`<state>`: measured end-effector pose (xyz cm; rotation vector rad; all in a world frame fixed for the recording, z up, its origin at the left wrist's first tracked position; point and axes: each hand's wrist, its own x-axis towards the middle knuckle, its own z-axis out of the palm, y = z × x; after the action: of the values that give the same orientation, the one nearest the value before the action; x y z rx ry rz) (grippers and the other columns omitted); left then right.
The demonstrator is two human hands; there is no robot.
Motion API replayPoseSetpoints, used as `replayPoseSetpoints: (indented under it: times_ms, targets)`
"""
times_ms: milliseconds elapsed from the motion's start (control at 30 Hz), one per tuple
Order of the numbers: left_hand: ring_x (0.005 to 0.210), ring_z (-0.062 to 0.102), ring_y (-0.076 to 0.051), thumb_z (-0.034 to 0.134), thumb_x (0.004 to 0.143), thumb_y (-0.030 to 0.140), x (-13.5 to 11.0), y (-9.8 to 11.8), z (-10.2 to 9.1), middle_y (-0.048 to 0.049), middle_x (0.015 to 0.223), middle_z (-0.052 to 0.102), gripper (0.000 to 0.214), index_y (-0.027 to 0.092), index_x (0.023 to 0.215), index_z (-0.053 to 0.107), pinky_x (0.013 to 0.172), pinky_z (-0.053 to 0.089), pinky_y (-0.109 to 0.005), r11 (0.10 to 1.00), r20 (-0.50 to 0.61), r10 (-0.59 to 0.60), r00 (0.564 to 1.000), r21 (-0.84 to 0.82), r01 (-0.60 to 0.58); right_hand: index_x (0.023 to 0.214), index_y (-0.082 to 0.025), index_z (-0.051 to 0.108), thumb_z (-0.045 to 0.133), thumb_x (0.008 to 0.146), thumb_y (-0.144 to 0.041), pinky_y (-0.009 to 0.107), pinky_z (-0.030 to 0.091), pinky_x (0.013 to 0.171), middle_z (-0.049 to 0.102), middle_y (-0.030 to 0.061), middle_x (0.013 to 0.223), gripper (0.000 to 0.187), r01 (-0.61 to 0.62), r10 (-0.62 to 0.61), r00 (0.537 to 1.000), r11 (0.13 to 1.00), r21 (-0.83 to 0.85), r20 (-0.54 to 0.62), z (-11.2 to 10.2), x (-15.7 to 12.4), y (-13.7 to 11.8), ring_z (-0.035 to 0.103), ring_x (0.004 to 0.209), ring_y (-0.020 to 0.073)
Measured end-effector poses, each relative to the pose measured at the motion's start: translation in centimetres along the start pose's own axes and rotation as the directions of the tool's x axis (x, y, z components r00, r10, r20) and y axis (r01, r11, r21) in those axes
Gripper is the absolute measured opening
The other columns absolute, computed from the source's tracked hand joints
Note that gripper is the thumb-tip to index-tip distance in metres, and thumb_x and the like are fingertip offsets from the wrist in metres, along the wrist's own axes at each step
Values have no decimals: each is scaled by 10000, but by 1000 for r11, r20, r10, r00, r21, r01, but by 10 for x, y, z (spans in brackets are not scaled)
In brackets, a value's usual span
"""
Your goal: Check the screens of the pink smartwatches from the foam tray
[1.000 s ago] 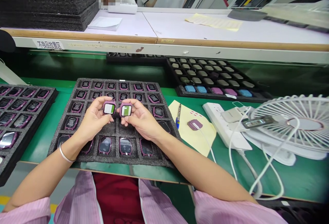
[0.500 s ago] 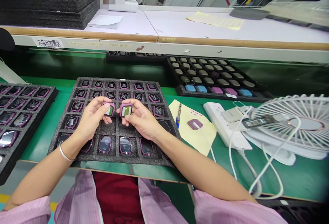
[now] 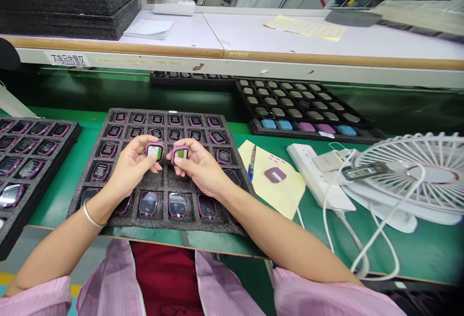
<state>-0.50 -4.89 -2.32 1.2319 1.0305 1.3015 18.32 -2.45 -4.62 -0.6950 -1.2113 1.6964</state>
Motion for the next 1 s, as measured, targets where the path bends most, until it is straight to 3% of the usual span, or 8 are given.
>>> replayPoseSetpoints:
  times_ms: [267, 467, 667, 867, 1000]
  targets:
    - [661, 721, -97, 736, 711, 108, 0, 0, 3, -6, 1027, 673, 458, 195, 1133, 582, 665, 612, -225, 997, 58, -34, 998, -71, 38, 1120, -250, 557, 784, 698, -162, 239, 459, 579, 717, -1, 980, 488, 3, -3, 1000, 1000, 1, -15, 1, 1, -2, 581, 627, 98]
    - [634, 718, -105, 764, 733, 169, -2, 1, 2, 2, 971, 670, 408, 181, 1105, 597, 608, 599, -216, 999, 54, -35, 998, -34, 37, 1114, -253, 554, 784, 692, -165, 248, 463, 579, 709, -10, 955, 489, -1, 1, 1000, 1000, 7, -24, 2, 0, -2, 573, 623, 104]
    - [529, 659, -78, 742, 834, 323, -2, 0, 0, 11, 904, 655, 265, 173, 1010, 610, 502, 536, -195, 999, 5, -33, 999, 31, 32, 1093, -242, 567, 811, 777, -350, 246, 426, 554, 708, 0, 931, 413, -24, 23, 999, 1000, -16, -44, 2, -1, -3, 550, 599, 100]
    - [601, 682, -92, 757, 793, 254, 0, -2, 0, -7, 966, 665, 337, 186, 1080, 595, 557, 557, -206, 1000, 8, -3, 1000, 18, 3, 1070, -244, 585, 801, 802, -522, 243, 409, 531, 696, -6, 854, 442, -24, 28, 998, 997, 69, -64, 3, 2, -5, 566, 577, 110]
    - [640, 688, -91, 749, 751, 195, 1, -1, 1, -26, 1047, 659, 403, 190, 1117, 581, 582, 559, -205, 1000, 30, 3, 1000, 1, -3, 1104, -247, 600, 786, 816, -533, 262, 450, 543, 703, 3, 869, 447, -34, 40, 998, 993, 112, -52, 2, 2, -6, 594, 586, 125]
